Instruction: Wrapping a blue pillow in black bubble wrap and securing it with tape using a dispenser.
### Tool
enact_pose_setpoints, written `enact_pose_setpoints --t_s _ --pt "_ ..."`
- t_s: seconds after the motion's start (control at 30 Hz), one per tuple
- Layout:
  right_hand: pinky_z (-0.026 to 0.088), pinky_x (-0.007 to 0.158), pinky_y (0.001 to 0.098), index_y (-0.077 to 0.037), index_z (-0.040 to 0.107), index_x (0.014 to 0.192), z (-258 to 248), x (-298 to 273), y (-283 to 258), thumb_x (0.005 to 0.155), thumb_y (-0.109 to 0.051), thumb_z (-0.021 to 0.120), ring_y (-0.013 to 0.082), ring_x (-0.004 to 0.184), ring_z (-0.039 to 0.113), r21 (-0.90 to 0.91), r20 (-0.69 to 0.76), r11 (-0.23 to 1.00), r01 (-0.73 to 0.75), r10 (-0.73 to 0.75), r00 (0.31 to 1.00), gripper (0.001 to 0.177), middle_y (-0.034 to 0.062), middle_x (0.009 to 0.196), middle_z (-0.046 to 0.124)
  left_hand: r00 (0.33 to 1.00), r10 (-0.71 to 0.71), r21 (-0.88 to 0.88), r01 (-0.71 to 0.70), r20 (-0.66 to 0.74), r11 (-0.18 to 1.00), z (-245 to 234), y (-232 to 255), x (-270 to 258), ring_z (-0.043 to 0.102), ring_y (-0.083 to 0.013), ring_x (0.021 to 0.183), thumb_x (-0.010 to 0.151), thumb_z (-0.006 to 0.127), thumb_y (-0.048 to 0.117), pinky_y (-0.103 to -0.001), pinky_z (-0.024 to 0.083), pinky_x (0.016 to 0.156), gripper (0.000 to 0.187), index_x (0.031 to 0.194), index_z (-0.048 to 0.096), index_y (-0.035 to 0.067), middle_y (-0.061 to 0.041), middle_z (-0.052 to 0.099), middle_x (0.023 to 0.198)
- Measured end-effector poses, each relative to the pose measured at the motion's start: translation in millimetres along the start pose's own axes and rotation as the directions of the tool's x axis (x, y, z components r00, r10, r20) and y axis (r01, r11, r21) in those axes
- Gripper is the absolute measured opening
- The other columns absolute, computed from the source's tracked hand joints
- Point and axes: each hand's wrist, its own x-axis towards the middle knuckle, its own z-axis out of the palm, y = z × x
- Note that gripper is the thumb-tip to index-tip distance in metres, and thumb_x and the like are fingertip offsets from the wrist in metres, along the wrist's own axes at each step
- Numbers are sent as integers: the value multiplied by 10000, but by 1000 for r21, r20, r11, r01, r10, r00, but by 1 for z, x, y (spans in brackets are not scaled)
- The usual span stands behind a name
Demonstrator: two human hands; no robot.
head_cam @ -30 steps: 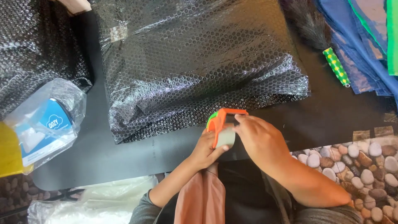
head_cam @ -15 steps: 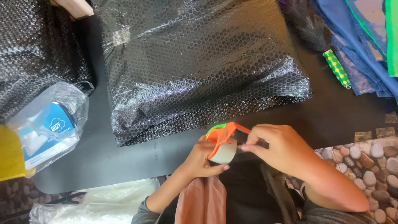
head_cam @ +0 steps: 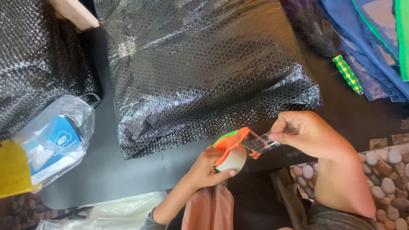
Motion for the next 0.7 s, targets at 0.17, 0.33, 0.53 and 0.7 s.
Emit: enact_pose_setpoints --t_s 0.17,0.33,0.53,0.7 --pt "537 609 239 -42 673 725 -4 -19 -11 831 -84 807 80 684 676 -51 -164 992 116 -123 979 177 53 767 788 993 -24 29 27 -113 999 1 -10 1 322 -154 528 984 614 470 -348 286 579 559 637 334 132 16 307 588" --pt "539 679 257 -80 627 769 -10 16 22 815 -57 841 106 735 664 75 -77 994 81 -76 994 221 28 791 714 996 -76 -87 73 -37 994 -4 -14 0 366 -142 602 995 630 405 -316 331 674 460 681 417 145 33 377 636" --pt "530 647 254 -85 619 714 -1 39 32 803 -89 868 112 695 673 82 -106 997 -9 18 994 264 47 736 734 993 -75 -177 91 96 980 -12 -3 6 397 -166 648 1047 541 402 -320 345 685 397 785 462 114 14 426 709" --pt "449 585 253 -113 604 680 6 54 29 768 -119 922 92 618 587 6 -127 996 -89 89 988 330 22 699 706 990 -52 -145 71 135 987 -10 -7 4 434 -180 655 1072 478 409 -327 365 754 416 771 439 125 7 464 727"
